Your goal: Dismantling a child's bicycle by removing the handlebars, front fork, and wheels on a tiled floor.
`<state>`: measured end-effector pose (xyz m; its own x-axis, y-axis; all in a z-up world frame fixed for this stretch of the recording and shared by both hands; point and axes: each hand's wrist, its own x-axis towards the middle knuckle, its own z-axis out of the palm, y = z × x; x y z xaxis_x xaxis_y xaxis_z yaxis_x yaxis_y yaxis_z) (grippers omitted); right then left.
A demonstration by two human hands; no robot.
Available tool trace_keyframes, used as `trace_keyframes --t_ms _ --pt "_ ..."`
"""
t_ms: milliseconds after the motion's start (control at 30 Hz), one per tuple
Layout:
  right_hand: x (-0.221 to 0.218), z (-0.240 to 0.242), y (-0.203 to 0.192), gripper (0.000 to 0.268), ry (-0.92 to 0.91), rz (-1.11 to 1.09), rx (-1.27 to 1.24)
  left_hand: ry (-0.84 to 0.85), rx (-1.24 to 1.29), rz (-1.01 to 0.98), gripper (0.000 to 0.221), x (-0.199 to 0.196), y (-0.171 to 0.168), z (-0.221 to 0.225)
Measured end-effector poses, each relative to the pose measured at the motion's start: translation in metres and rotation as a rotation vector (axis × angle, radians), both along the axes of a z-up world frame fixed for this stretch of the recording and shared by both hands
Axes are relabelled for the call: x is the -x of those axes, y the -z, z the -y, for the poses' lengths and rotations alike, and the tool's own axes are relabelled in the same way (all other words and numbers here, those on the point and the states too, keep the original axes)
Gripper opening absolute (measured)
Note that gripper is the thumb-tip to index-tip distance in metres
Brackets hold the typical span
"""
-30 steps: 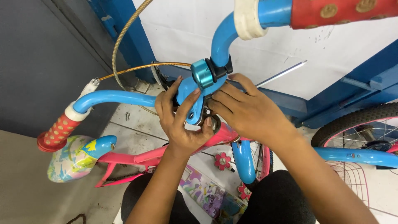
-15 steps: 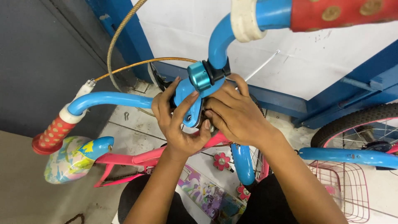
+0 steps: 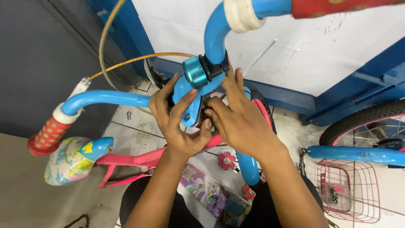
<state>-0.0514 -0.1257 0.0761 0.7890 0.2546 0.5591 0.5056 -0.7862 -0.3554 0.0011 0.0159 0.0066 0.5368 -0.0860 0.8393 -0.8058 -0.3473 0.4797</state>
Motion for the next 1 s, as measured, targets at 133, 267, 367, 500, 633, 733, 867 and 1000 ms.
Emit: trace_keyframes --t_ms 133,267,367,500,633,733,867,1000 --pt "-0.007 0.011 -0.003 0.01 -0.066 -0.06 0.024 -0.01 -0.013 0.001 0.049 0.0 -0.001 0.001" --pt "-0.017 0.026 0.013 0.015 -0.07 -0.078 0.059 0.02 0.005 0.006 0.049 0.0 -0.004 0.003" --pt "-0.019 0.029 0.021 0.013 -0.105 -0.089 0.016 0.016 0.005 0.001 0.05 0.002 -0.003 0.004" --pt "-0.025 0.027 0.022 0.01 -0.203 -0.152 -0.126 0.007 0.012 0.006 0.048 0.001 -0.003 0.006" --pt "-0.028 0.027 0.027 0.009 -0.26 -0.095 -0.188 0.01 0.008 -0.003 0.049 0.003 -0.004 0.008" --pt "-0.027 0.024 0.03 0.019 -0.248 -0.051 -0.201 0.001 0.006 0.005 0.051 0.002 -0.005 0.007" --pt "-0.018 0.017 0.022 0.011 -0.195 0.002 -0.154 0.005 -0.007 -0.002 0.05 0.004 -0.001 0.001" --pt "-0.017 0.022 0.006 0.018 -0.156 0.075 0.012 0.015 -0.015 -0.006 0.052 0.001 0.0 0.0"
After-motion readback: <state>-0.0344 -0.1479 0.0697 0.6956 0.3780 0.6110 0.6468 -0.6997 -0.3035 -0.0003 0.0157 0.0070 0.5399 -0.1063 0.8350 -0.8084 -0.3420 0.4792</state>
